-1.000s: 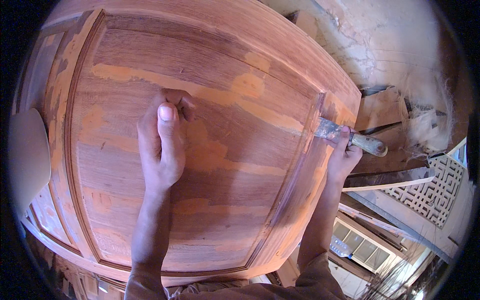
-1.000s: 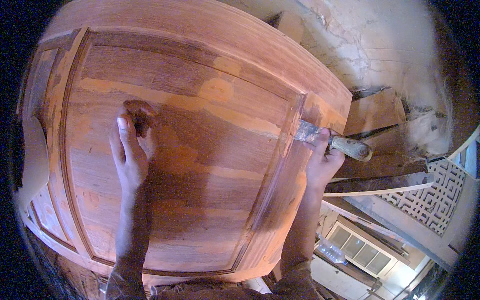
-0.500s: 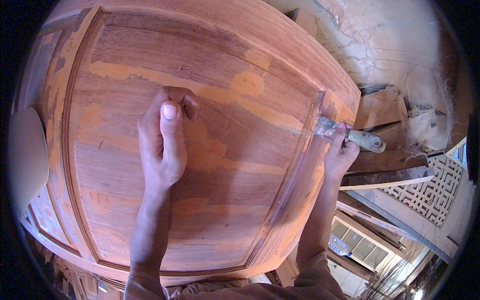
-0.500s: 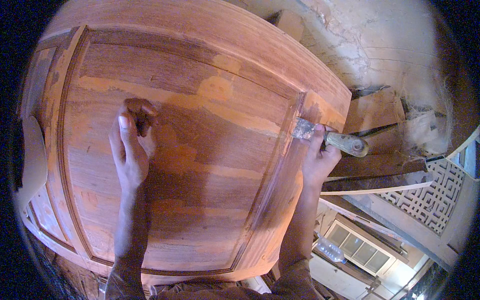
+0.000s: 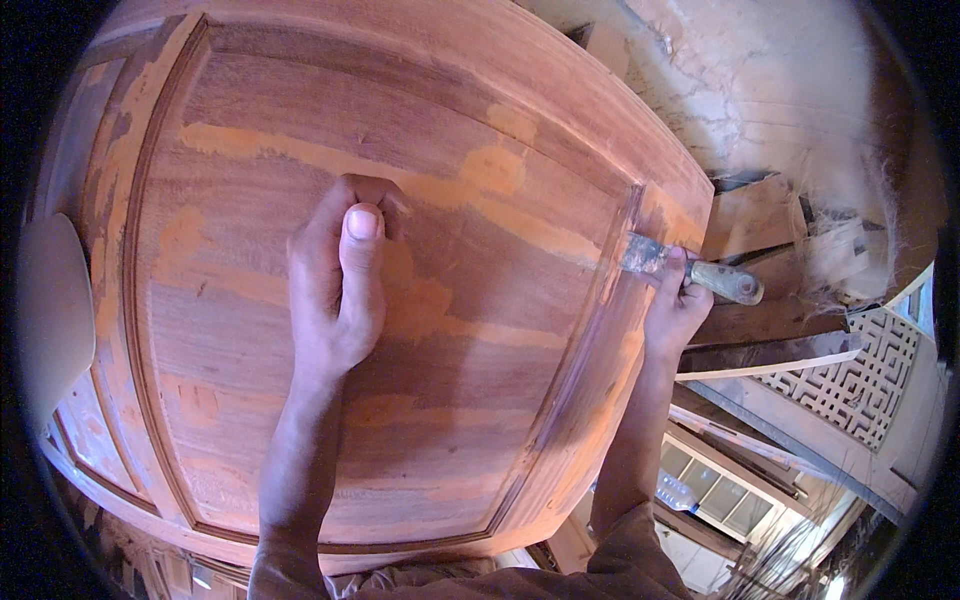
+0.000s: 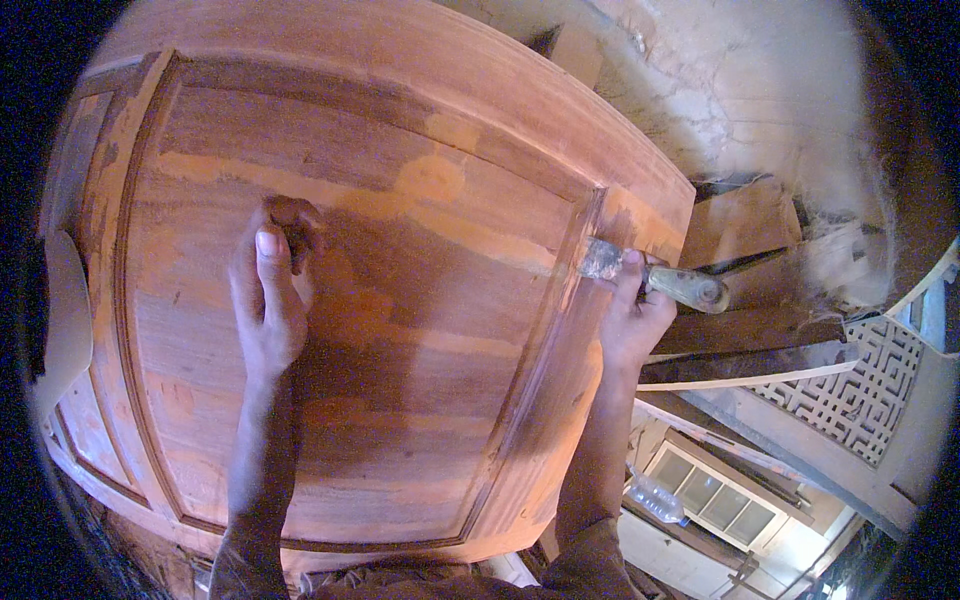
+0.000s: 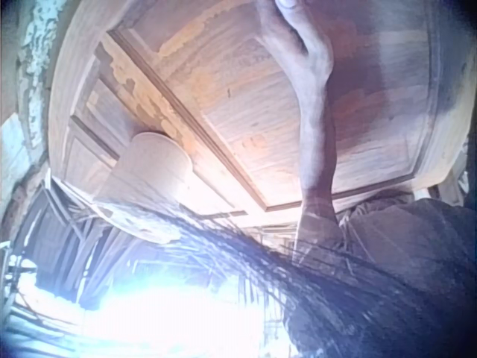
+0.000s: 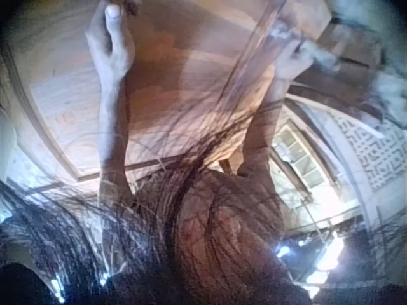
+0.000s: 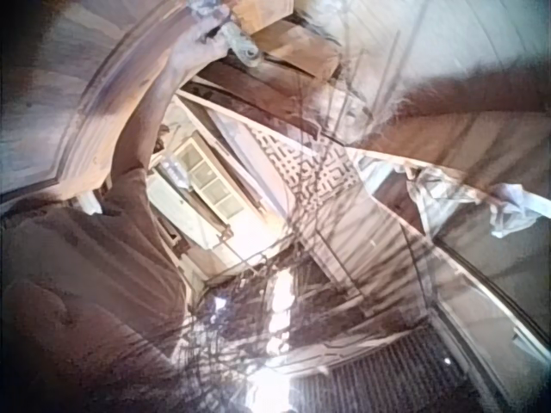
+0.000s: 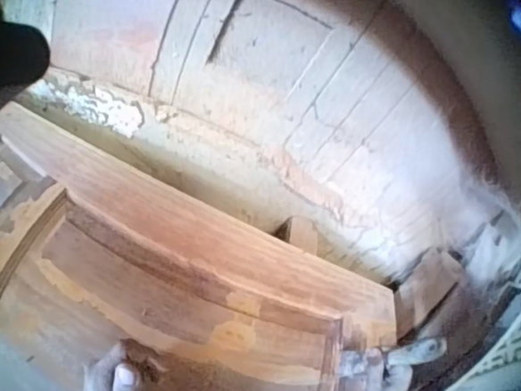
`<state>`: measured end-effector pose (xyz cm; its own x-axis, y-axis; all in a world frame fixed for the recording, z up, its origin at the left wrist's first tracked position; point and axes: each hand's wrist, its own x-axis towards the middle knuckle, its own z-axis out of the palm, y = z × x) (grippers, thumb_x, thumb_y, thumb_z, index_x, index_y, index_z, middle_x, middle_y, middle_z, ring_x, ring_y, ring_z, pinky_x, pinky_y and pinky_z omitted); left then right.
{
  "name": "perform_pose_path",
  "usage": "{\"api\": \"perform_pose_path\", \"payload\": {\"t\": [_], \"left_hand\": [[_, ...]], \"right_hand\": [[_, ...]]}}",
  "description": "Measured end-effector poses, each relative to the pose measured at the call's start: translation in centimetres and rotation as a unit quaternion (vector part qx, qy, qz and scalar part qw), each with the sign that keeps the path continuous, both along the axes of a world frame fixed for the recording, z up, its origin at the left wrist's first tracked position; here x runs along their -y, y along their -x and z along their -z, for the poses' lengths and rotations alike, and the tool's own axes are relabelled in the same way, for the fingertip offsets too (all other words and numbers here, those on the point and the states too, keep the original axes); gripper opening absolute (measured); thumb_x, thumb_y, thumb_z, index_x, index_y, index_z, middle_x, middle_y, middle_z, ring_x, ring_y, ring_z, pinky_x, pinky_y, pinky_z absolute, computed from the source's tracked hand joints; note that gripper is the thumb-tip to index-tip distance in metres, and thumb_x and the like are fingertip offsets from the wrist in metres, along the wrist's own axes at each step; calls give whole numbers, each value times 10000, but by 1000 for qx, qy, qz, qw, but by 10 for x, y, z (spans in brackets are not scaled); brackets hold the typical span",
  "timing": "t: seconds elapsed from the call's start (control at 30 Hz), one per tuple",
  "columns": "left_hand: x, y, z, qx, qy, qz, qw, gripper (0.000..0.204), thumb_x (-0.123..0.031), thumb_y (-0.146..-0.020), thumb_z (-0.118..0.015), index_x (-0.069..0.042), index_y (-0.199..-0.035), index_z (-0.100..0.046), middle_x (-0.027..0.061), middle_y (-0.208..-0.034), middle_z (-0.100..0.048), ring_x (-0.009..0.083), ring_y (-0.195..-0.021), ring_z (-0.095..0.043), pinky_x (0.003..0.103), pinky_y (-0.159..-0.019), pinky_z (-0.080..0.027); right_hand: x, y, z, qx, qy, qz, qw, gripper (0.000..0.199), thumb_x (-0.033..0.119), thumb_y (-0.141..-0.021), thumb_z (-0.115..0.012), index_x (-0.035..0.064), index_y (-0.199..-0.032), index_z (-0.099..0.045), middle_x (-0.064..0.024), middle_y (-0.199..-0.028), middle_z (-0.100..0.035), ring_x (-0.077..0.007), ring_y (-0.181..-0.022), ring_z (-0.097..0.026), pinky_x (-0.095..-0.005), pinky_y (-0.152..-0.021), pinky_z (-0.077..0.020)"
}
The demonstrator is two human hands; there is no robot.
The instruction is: The person applies wood filler to a wooden door using a putty knife, taking filler from a bucket and spreading it into the recesses and panels of the door.
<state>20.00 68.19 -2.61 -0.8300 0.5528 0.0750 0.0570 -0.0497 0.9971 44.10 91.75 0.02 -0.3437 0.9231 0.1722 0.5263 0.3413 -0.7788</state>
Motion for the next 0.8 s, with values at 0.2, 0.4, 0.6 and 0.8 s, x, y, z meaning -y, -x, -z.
{"api": "perform_pose_path", "payload": {"t": [0.2, 0.4, 0.6, 0.8], "left_hand": [[-1, 1, 0, 10, 0, 3, 1000, 450, -357, -1054, -389, 13, -905, -595, 55, -708, -552, 129, -645, -506, 286, -583, -394], [0, 2, -1, 4, 13, 13, 1000, 454, -364, -1052, -391, 13, -906, -597, 58, -707, -556, 130, -643, -511, 288, -586, -399], [-3, 1, -2, 2, -1, 13, 1000, 460, -362, -1053, -388, 18, -901, -596, 64, -710, -560, 135, -654, -519, 292, -598, -409], [-2, 0, -3, 14, -1, 23, 1000, 451, -347, -1054, -393, 25, -898, -594, 67, -716, -563, 137, -668, -530, 292, -614, -424]], "right_hand": [[-5, 3, -8, 2, -6, 6, 1000, 311, 254, -991, -601, -56, -1013, -605, -103, -909, -646, -149, -775, -669, -311, -629, -633], [-14, 8, -4, -11, 9, -9, 1000, 295, 232, -999, -588, -62, -1007, -605, -94, -901, -643, -139, -751, -660, -305, -626, -633], [-18, 13, -2, 15, -1, -10, 1000, 267, 220, -1005, -576, -43, -967, -594, -64, -859, -607, -110, -740, -627, -299, -623, -632], [-17, 18, -3, -12, 24, -4, 1000, 241, 211, -995, -593, -28, -980, -581, -40, -831, -586, -89, -709, -583, -298, -608, -624]]}}
